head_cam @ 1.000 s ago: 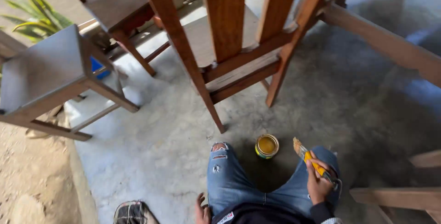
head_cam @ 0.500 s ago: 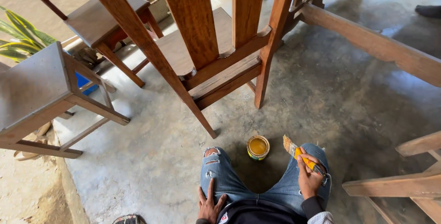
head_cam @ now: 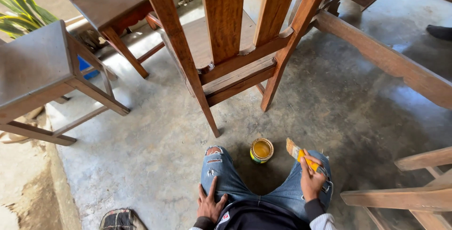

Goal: Applying a coat of varnish or paint to a wooden chair using a brush.

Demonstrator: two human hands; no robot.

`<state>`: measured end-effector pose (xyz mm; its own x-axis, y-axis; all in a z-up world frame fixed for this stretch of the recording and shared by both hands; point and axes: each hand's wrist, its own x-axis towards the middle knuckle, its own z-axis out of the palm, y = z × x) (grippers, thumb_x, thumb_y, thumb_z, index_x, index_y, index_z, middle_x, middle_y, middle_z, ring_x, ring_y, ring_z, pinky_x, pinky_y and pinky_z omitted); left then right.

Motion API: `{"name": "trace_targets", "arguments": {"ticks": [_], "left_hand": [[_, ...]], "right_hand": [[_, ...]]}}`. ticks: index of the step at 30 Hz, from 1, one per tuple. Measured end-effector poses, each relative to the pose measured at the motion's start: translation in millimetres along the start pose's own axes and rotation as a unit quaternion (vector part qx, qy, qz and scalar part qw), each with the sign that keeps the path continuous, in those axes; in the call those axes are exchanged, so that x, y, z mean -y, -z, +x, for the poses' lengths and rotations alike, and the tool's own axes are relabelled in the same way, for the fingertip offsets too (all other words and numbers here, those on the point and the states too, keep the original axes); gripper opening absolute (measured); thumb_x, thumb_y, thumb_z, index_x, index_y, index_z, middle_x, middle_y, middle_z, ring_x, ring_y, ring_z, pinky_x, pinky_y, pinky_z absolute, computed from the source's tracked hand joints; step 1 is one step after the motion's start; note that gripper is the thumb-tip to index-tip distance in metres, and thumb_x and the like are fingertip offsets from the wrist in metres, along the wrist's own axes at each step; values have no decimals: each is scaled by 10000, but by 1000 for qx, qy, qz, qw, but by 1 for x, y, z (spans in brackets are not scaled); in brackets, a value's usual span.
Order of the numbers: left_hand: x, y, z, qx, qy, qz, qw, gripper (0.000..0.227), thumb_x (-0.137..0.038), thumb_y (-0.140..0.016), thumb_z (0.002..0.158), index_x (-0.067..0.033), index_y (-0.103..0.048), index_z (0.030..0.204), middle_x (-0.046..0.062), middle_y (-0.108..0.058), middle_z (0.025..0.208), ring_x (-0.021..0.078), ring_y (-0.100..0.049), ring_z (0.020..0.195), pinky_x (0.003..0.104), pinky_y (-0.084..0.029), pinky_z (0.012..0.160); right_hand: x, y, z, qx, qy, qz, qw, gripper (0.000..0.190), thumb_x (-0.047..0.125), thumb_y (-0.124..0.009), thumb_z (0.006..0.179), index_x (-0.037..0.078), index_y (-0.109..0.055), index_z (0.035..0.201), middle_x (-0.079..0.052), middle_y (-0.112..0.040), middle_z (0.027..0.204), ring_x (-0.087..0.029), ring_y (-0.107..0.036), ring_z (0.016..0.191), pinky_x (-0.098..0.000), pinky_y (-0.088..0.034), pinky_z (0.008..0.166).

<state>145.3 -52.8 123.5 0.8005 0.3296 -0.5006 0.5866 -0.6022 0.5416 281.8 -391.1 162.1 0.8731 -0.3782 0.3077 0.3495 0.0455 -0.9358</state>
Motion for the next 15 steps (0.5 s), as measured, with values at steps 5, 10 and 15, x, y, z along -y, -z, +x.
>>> {"name": "trace_targets", "arguments": {"ticks": [5,10,15], "left_hand": [[-9,6,7,-56,-32,46,997,749,-537,-687,792,-585,-387,1477,179,-50,1701,499,-360,1405,555,-455,1089],[-2,14,8,-53,-50,33,997,764,-532,-699,773,-565,-396,1473,180,-78,1691,525,-344,1396,565,-469,1063],[5,12,14,-59,-66,13,996,799,-516,-728,735,-553,-405,1465,185,-92,1689,540,-354,1372,566,-483,1047]], "right_hand": [[52,-44,57,59,23,-41,997,238,22,-665,1001,-28,-600,1224,-248,-664,1372,-217,-664,1162,-325,-544,992],[156,-78,136,67,233,-75,967,247,18,-676,1076,-10,-522,1267,-224,-624,1374,-225,-629,1275,-359,-508,1121],[280,-134,175,9,406,-82,910,257,53,-670,1086,57,-444,1209,-180,-621,1405,-260,-620,1336,-388,-504,1137]]}}
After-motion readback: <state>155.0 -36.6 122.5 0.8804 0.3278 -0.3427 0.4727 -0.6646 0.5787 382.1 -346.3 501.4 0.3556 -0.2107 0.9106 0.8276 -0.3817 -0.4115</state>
